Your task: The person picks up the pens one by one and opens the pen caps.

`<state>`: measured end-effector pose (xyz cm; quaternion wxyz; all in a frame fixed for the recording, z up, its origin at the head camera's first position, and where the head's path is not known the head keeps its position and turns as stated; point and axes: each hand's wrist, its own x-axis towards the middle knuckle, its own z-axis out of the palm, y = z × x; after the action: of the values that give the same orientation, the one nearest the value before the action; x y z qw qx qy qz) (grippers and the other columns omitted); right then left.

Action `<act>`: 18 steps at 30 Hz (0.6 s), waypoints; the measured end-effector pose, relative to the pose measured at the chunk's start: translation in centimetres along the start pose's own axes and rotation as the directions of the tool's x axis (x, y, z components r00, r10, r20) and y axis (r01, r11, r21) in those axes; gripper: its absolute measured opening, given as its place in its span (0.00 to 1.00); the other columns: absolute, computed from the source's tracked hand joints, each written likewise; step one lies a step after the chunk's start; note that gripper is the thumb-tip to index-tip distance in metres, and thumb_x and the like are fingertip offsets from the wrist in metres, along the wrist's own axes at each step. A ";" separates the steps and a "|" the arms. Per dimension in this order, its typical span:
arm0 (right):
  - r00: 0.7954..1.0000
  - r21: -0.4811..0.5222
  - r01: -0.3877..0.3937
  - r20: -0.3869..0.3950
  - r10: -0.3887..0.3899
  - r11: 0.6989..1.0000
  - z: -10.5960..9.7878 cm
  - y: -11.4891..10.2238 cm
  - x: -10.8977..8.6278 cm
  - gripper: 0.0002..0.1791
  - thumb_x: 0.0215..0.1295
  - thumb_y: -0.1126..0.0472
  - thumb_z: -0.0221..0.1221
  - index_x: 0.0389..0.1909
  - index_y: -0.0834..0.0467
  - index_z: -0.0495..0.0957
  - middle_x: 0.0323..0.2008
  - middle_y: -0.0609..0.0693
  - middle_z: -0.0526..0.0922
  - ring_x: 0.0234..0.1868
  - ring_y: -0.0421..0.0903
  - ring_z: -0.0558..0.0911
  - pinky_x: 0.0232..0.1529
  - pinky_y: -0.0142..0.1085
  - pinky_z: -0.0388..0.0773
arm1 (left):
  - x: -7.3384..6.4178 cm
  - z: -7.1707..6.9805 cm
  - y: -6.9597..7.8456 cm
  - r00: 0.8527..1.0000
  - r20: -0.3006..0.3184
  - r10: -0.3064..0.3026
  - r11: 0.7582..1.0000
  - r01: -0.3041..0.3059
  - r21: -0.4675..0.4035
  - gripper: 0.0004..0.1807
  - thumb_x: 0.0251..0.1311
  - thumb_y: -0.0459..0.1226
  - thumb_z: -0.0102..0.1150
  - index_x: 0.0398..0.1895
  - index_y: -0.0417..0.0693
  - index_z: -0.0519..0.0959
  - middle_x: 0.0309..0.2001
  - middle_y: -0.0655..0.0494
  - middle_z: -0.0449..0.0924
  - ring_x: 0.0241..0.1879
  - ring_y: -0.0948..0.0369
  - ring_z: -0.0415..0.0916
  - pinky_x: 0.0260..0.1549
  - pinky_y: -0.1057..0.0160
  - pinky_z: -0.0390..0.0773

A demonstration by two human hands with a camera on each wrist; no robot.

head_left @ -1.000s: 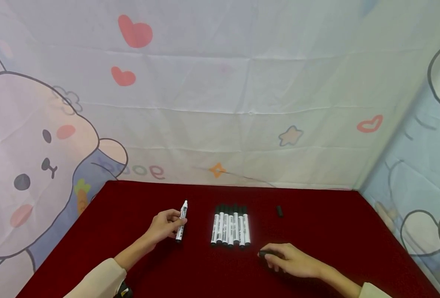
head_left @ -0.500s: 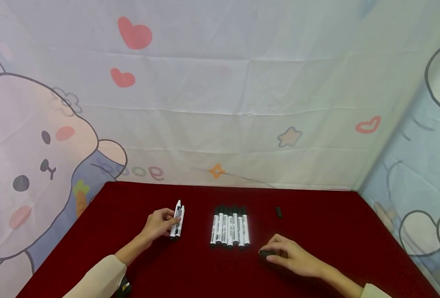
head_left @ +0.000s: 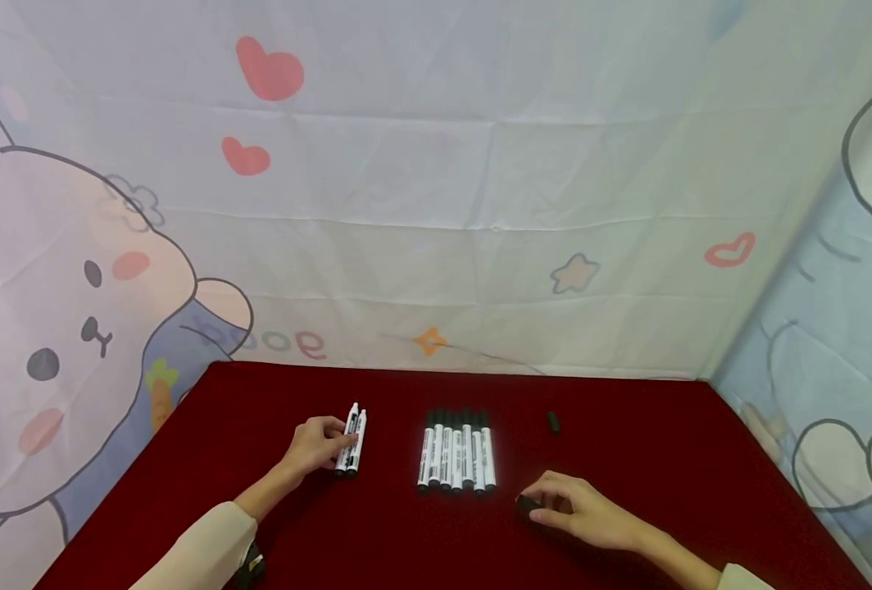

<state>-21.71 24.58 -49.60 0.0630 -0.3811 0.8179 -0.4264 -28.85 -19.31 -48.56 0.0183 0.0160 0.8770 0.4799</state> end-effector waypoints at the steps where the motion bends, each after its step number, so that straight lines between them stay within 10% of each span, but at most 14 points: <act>1: 1.000 0.000 0.000 0.001 0.000 1.000 0.0 0.0 0.0 0.15 0.75 0.59 0.59 0.57 0.62 0.80 0.42 0.52 0.82 0.42 0.30 0.76 0.39 0.28 0.78 | 0.0 0.0 0.0 1.000 0.004 0.004 1.000 -0.004 0.002 0.18 0.66 0.36 0.65 0.50 0.28 0.80 0.36 0.41 0.83 0.26 0.61 0.81 0.26 0.59 0.85; 18: 1.000 0.005 -0.002 0.009 0.002 1.000 -0.1 0.5 0.1 0.14 0.75 0.59 0.59 0.56 0.60 0.80 0.41 0.51 0.82 0.42 0.30 0.76 0.39 0.28 0.78 | 0.0 0.0 0.0 1.000 -0.015 -0.006 0.998 0.007 0.057 0.20 0.65 0.35 0.66 0.51 0.25 0.79 0.37 0.40 0.85 0.26 0.60 0.82 0.25 0.59 0.86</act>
<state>-22.11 24.77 -49.87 0.0683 -0.3823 0.8168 -0.4267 -28.89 -19.30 -48.52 0.0127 0.0102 0.8904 0.4549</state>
